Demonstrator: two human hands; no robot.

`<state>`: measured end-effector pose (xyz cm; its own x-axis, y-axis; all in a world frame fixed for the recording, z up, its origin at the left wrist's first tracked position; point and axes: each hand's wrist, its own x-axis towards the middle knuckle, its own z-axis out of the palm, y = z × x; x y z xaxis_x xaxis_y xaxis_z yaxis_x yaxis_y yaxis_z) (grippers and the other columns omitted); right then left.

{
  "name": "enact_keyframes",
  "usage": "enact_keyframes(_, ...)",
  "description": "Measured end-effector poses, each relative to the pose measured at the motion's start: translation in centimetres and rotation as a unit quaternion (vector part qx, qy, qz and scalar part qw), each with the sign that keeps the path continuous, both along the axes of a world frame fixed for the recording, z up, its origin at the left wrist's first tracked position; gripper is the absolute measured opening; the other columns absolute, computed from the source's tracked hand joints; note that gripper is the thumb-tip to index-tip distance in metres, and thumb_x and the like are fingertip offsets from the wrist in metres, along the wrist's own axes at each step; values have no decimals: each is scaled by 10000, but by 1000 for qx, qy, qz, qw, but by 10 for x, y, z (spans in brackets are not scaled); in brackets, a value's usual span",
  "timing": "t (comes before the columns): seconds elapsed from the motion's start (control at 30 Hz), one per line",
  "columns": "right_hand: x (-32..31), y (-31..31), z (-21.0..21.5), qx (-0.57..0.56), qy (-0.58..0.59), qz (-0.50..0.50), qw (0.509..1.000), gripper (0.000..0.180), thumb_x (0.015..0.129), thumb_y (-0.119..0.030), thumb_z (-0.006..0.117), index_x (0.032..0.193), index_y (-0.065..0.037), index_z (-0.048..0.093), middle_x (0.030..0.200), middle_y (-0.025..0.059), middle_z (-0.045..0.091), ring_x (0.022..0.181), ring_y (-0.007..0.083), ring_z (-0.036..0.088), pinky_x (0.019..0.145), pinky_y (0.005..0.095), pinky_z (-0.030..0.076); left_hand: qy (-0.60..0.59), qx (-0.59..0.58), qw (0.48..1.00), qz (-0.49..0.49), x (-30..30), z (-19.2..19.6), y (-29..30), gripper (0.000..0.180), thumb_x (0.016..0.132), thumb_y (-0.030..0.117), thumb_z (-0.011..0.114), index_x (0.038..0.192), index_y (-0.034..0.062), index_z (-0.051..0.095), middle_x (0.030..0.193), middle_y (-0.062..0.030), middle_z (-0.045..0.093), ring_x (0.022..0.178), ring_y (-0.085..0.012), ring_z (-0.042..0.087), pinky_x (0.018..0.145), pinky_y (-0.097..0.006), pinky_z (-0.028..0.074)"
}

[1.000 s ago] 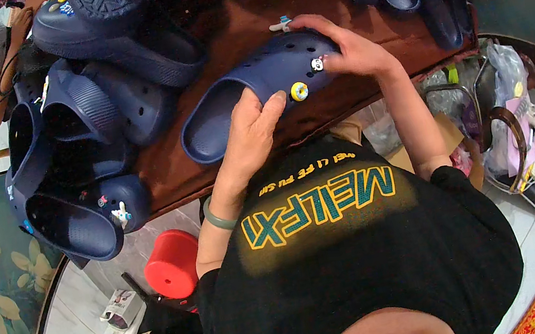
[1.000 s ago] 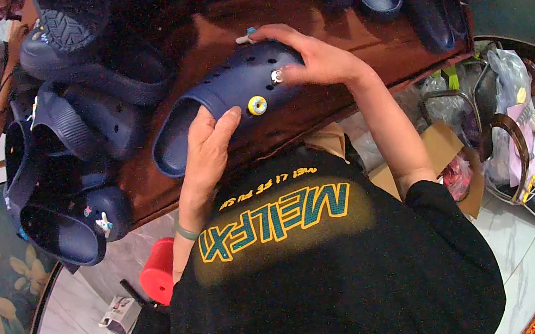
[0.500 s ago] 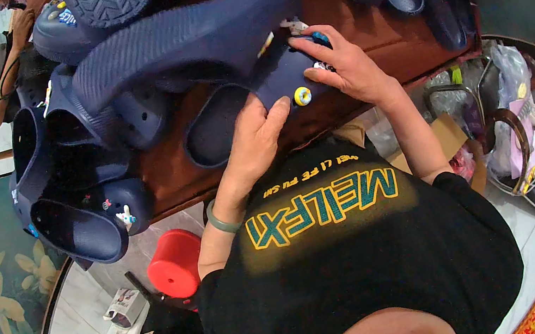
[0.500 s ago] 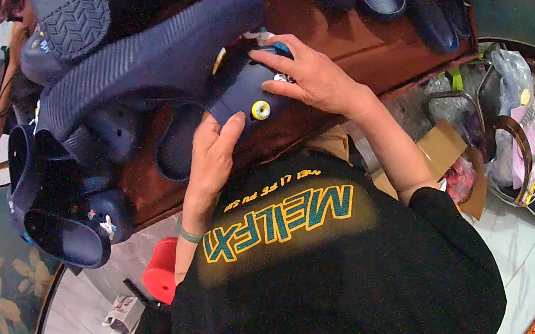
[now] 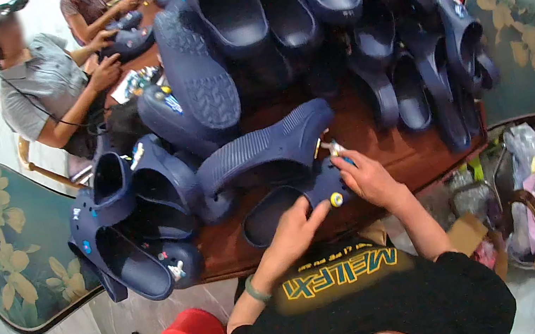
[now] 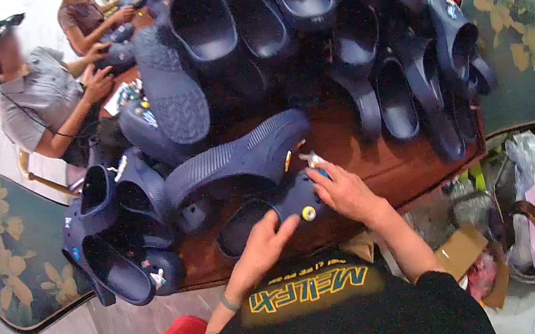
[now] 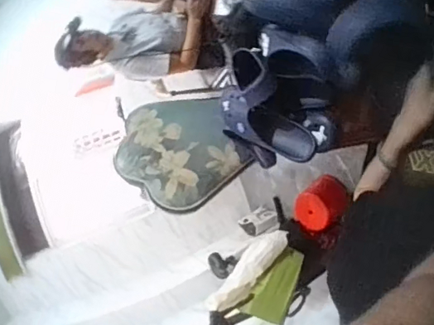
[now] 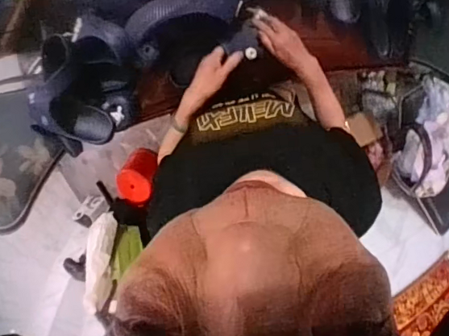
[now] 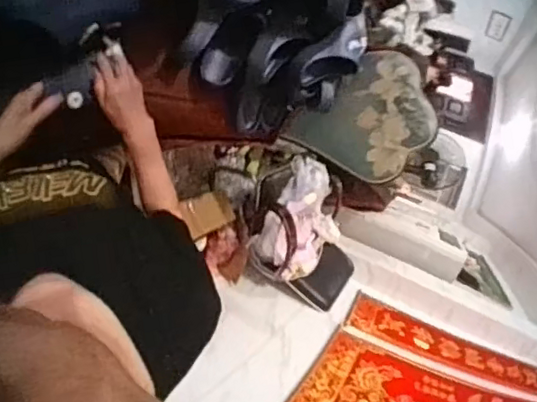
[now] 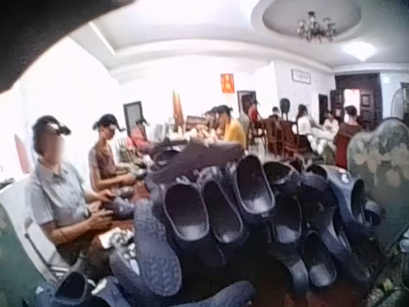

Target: Attaching decorative charms to the holes of dark blue clogs.

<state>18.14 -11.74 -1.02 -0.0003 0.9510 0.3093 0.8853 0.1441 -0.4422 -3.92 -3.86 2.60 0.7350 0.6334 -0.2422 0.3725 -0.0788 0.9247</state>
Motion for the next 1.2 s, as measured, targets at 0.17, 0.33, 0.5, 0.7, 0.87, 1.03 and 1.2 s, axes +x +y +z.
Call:
enact_keyframes(0.17, -12, -13, 5, -32, 5, -41, 999, 400, 902, -168, 571, 1283, -60, 512, 1268, 180, 483, 1117, 372, 531, 920, 428, 473, -58, 525, 840, 123, -26, 58, 9, 459, 658, 168, 811, 1074, 76, 639, 981, -103, 582, 972, -312, 541, 859, -404, 402)
enact_keyframes(0.33, -17, -11, -6, 17, 8, -59, 998, 418, 894, -193, 593, 1288, -79, 511, 1276, 162, 474, 1132, 363, 507, 940, 421, 458, 103, 651, 748, 79, -7, 80, 65, 628, 668, 170, 783, 1246, 81, 553, 1278, -116, 499, 1226, -306, 414, 1007, -473, 281)
enact_keyframes(0.5, -24, -12, -7, 43, 27, -74, 996, 379, 900, -169, 573, 1267, -81, 537, 1271, 170, 480, 1130, 362, 509, 933, 422, 459, 154, 655, 737, 59, 3, 77, 101, 326, 709, 169, 746, 985, 73, 602, 951, -83, 554, 910, -273, 552, 793, -391, 449)
enact_keyframes(0.7, -27, 4, -8, 35, 27, -57, 997, 303, 927, -156, 544, 1215, -68, 579, 1181, 170, 551, 1024, 358, 575, 863, 423, 491, 75, 612, 781, 103, -38, 83, 106, 286, 766, 210, 723, 1000, 80, 625, 927, -97, 570, 871, -296, 593, 723, -388, 494)
enact_keyframes(0.87, -21, -1, -7, 23, 67, -95, 993, 304, 960, -145, 483, 1237, -64, 577, 1188, 150, 569, 1040, 349, 598, 868, 403, 496, -70, 429, 877, 203, -77, 72, 96, 251, 891, 112, 623, 1127, 31, 597, 1008, -142, 586, 966, -311, 593, 844, -340, 464)
enact_keyframes(1.03, -43, -4, -16, 33, 17, -92, 995, 341, 943, -165, 513, 1268, -76, 568, 1267, 163, 501, 1165, 343, 506, 977, 408, 427, -173, 315, 845, 396, -117, 43, 91, 307, 957, 117, 540, 1234, -16, 527, 1142, -188, 589, 1086, -294, 571, 947, -333, 422)
enact_keyframes(1.2, -39, -6, -16, 23, 34, -88, 995, 360, 931, -169, 529, 1278, -79, 563, 1268, 172, 487, 1186, 346, 475, 998, 416, 405, -238, 242, 823, 455, -135, 48, 94, 385, 972, 78, 439, 1329, -67, 428, 1276, -176, 542, 1188, -241, 516, 1026, -318, 367)
